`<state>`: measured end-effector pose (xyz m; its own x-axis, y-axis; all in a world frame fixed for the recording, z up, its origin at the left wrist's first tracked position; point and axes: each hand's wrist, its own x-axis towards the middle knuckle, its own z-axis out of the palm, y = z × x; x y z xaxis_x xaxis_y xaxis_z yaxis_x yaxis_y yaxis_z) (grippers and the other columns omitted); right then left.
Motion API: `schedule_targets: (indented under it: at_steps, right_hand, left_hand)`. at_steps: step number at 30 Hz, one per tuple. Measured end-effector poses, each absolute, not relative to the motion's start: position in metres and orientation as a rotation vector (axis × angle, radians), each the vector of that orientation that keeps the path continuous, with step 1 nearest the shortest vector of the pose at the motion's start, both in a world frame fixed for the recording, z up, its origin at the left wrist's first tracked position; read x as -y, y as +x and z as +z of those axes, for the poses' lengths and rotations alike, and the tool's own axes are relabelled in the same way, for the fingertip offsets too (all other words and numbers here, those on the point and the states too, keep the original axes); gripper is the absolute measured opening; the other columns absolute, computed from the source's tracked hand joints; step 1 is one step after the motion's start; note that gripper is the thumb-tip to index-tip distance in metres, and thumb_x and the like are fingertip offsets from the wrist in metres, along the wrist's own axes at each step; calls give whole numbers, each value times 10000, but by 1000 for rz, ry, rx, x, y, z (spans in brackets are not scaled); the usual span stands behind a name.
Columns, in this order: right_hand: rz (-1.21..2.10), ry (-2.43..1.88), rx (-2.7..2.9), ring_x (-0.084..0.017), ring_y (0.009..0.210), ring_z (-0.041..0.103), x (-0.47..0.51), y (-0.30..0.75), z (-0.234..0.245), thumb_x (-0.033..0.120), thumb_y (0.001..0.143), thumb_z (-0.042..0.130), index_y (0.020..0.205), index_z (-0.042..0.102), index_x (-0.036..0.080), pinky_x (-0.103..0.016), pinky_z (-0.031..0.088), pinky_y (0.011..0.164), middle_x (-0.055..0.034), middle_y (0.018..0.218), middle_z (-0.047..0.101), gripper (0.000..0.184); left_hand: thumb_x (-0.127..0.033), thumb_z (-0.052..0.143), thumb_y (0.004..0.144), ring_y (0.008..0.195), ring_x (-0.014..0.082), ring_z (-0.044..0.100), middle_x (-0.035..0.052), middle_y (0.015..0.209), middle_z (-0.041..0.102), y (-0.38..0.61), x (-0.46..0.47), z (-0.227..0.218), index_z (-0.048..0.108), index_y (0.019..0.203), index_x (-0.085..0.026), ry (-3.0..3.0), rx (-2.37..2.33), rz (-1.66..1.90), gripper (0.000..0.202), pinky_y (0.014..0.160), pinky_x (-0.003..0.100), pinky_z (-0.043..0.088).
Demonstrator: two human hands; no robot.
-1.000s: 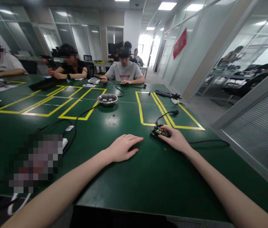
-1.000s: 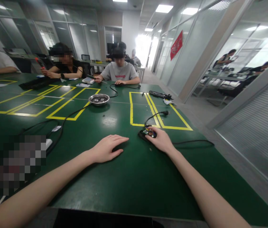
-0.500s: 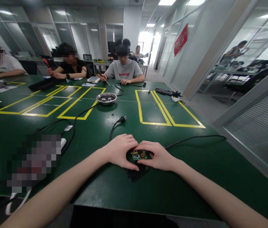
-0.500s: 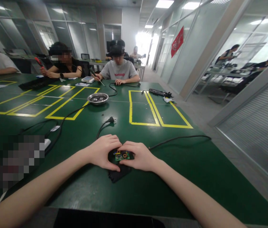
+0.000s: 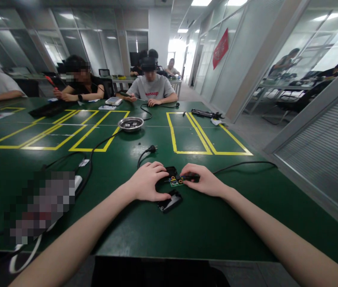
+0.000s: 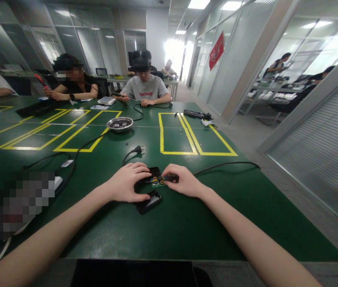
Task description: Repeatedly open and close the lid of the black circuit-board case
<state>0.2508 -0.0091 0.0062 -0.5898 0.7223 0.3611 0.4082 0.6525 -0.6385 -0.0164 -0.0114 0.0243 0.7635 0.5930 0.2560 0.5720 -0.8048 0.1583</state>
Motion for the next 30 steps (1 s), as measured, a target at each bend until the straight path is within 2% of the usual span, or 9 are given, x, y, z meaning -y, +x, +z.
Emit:
schedule_targets:
  at_steps: [4,9,14,17,20,23,26,30]
  right_hand:
    - [708,-955,2175,-187,790,695,8,246,0,241,871,725,913,741,205,-313,582,745,-39,874,740,57]
    - [626,-949,2152,-199,852,712,9,223,-9,204,871,730,945,765,213,-349,592,816,-50,940,763,83]
    - [553,-829,2218,-244,1055,661,11,220,-6,143,892,680,994,790,242,-462,553,957,-85,1089,735,180]
    - [559,-775,2287,-267,1165,607,15,226,-1,162,901,678,1079,786,264,-517,506,1027,-93,1224,695,231]
    - [575,-766,2363,-283,1197,567,17,230,1,228,866,753,1192,754,262,-529,488,1049,-101,1290,670,328]
    - [554,-795,2371,-289,1181,542,18,230,1,258,842,783,1211,739,260,-530,492,1037,-102,1279,671,371]
    - [537,-783,2355,-294,1192,524,19,227,1,208,827,756,1229,713,238,-529,489,1042,-114,1268,656,405]
    - [574,-747,2375,-292,1175,525,23,222,3,117,779,680,1270,664,221,-525,490,1048,-117,1244,646,502]
  left_hand:
    - [-626,775,770,1245,332,628,141,1324,701,-16,9,21,613,1409,-181,2857,-1078,471,796,1056,468,508]
    - [-623,761,804,1267,313,644,108,1293,737,-18,1,13,739,1218,-209,2808,-1034,537,585,1076,437,523]
    - [-550,781,824,1263,311,654,103,1239,763,-21,-4,10,758,1164,-200,2809,-884,567,488,1078,453,521]
    - [-537,761,860,1219,293,670,86,1165,785,-22,-5,11,774,1091,-213,2846,-818,613,399,1058,440,522]
    - [-553,756,866,1125,278,686,102,1111,783,-23,-6,12,768,1036,-195,2886,-823,728,396,990,414,534]
    - [-559,711,899,944,240,683,90,967,759,-24,-6,17,741,922,-180,2881,-876,779,381,832,346,531]
    - [-439,650,935,726,167,625,42,798,685,-28,-3,22,678,789,-175,2806,-913,727,303,654,268,449]
    - [-303,674,823,600,119,549,-8,704,621,-31,-1,22,618,703,-180,2706,-881,607,181,569,236,367]
